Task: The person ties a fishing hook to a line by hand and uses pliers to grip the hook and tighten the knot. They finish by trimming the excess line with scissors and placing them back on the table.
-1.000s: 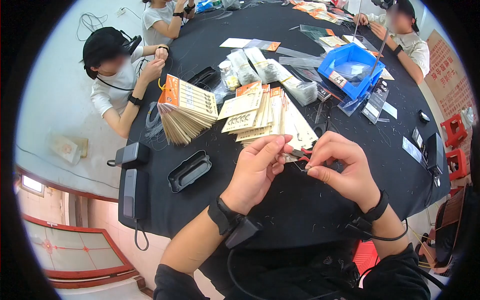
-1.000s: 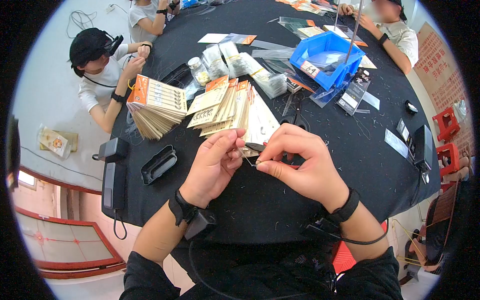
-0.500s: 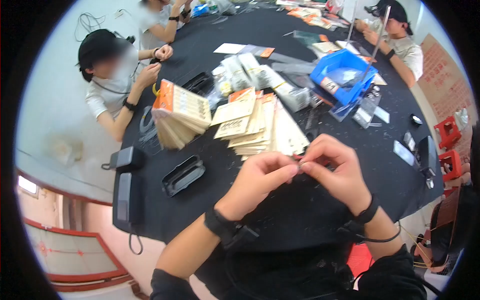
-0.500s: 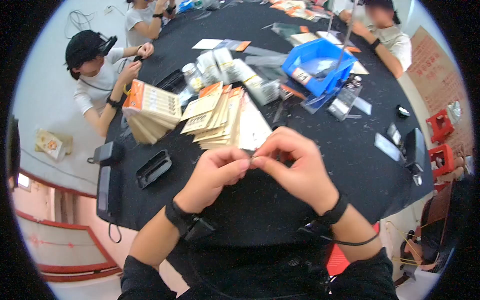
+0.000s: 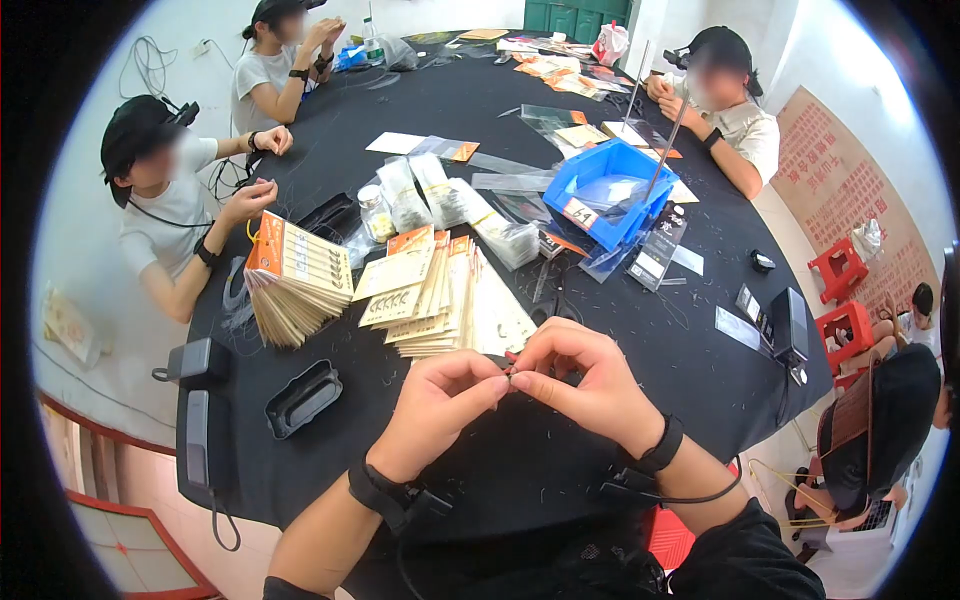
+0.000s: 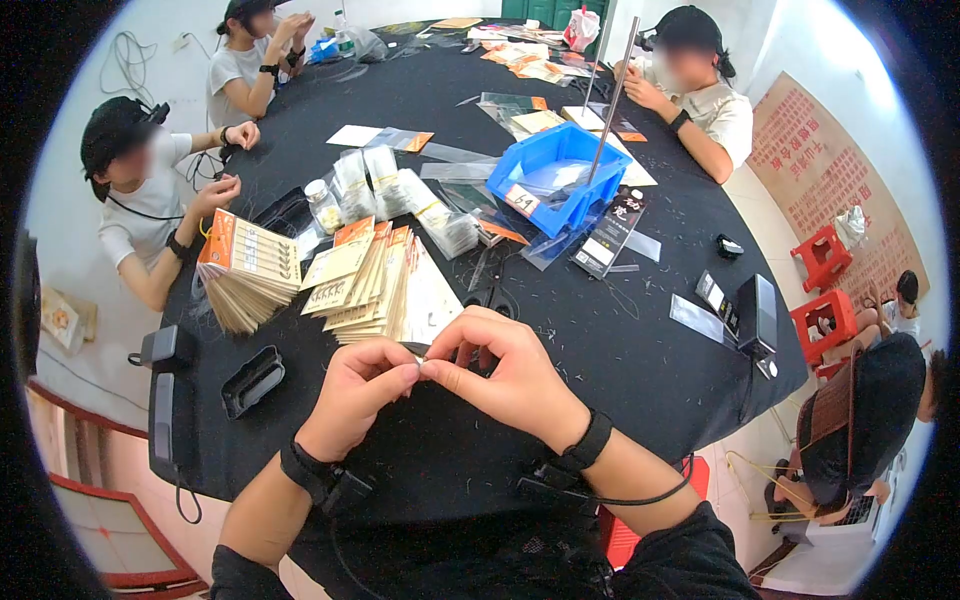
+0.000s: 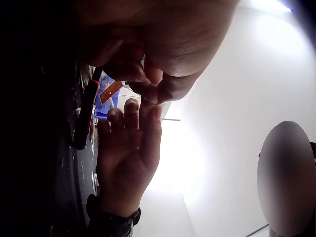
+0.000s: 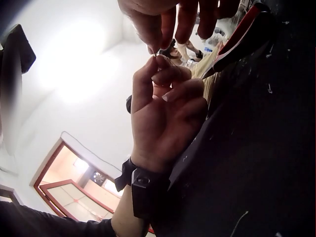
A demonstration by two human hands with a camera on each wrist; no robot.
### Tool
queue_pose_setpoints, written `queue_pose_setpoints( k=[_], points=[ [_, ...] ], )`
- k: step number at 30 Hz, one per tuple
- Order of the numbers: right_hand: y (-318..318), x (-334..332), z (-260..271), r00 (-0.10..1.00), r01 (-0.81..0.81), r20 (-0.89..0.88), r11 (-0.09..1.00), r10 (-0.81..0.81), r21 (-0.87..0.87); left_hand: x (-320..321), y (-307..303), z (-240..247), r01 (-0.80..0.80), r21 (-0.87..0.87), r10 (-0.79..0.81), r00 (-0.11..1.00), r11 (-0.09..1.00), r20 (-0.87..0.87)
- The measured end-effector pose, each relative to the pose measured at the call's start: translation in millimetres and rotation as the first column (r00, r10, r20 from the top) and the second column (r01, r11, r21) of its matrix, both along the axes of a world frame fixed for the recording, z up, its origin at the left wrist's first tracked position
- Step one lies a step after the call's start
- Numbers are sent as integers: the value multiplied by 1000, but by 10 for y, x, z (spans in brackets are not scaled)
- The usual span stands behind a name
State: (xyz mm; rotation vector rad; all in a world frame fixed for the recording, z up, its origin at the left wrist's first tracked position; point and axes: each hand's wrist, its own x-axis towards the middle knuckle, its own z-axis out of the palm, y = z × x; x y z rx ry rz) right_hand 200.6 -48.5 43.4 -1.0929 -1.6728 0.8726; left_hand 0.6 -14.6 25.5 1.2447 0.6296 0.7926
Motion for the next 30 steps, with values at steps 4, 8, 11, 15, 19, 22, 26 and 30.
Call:
queue_pose_setpoints(
  k=[4, 8, 11, 15, 19, 22, 26, 30],
  points=[
    [17, 18, -19, 999, 36, 32, 998, -37, 53, -2, 7, -5, 6, -3, -6, 1000, 1000, 1],
    [26, 17, -16, 999, 36, 37, 997, -39, 70, 1, 13, -12, 2, -7, -2, 1000, 1000, 5],
    [24, 11, -12, 998, 39, 42, 997, -42, 73, 9, 22, -29, -7, -5, 6, 1000, 1000, -21],
    [30, 17, -23, 996, 47, 65, 994, -53, 97, 19, 19, -59, 0, 6, 0, 999, 1000, -43],
    [27, 8, -8, 995, 50, 75, 993, -58, 108, 25, 10, -44, 44, 9, -44, 998, 999, -47],
    [42, 24, -42, 996, 41, 73, 993, -49, 113, 16, 4, -23, 84, -18, -85, 995, 996, -55],
    [35, 17, -27, 997, 21, 66, 996, -27, 86, 5, 10, -3, 103, -14, -103, 992, 995, -69],
    [24, 13, -24, 1000, 11, 15, 1000, -11, 25, 17, 20, -23, 94, 6, -94, 995, 996, -41]
  ],
)
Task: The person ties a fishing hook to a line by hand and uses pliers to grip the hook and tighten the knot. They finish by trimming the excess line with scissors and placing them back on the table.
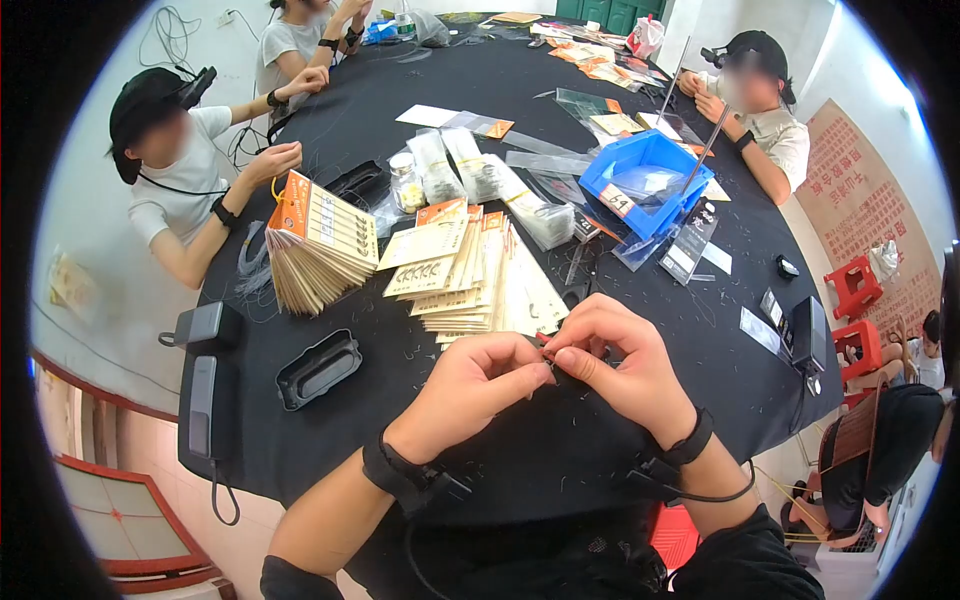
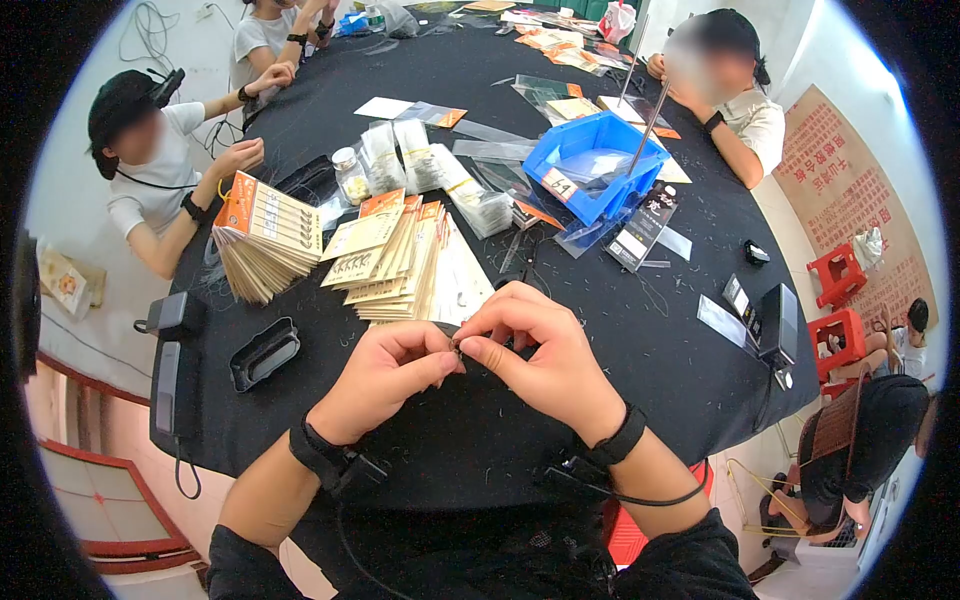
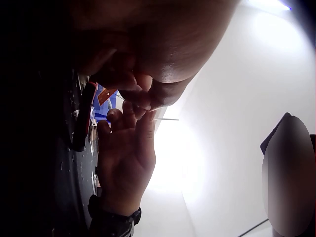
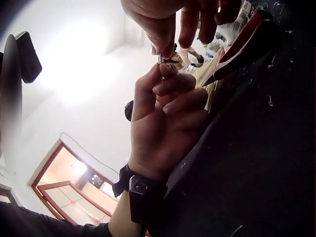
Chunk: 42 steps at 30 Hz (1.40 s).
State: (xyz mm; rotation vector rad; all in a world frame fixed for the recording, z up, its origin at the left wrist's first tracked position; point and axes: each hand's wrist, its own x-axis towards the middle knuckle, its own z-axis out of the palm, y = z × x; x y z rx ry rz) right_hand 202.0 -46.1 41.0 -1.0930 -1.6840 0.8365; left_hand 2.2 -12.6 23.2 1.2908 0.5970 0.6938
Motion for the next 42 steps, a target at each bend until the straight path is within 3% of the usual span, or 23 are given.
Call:
queue_pose_setpoints(
  k=[10, 16, 25, 32, 38, 42],
  points=[
    [3, 26, -26, 998, -32, -49, 997, 29, -77, -5, 15, -40, -33, -23, 34, 998, 999, 57],
    [9, 15, -80, 954, -128, -294, 967, 60, -218, 3, 3, -26, -71, 1, 71, 996, 997, 54],
    [1, 37, -88, 962, -128, -267, 954, 54, -271, -3, -23, 24, -157, 58, 158, 987, 986, -14],
    [-13, 28, -79, 926, -180, -377, 909, 27, -377, 9, -28, 22, -164, 50, 166, 985, 985, -40],
    [-9, 9, -78, 932, -165, -362, 916, 24, -366, 3, -32, 66, -143, -27, 143, 989, 989, -23],
    [2, 0, -45, 953, -108, -302, 967, 35, -230, 7, -33, 66, -131, -35, 130, 991, 991, -28]
  ],
)
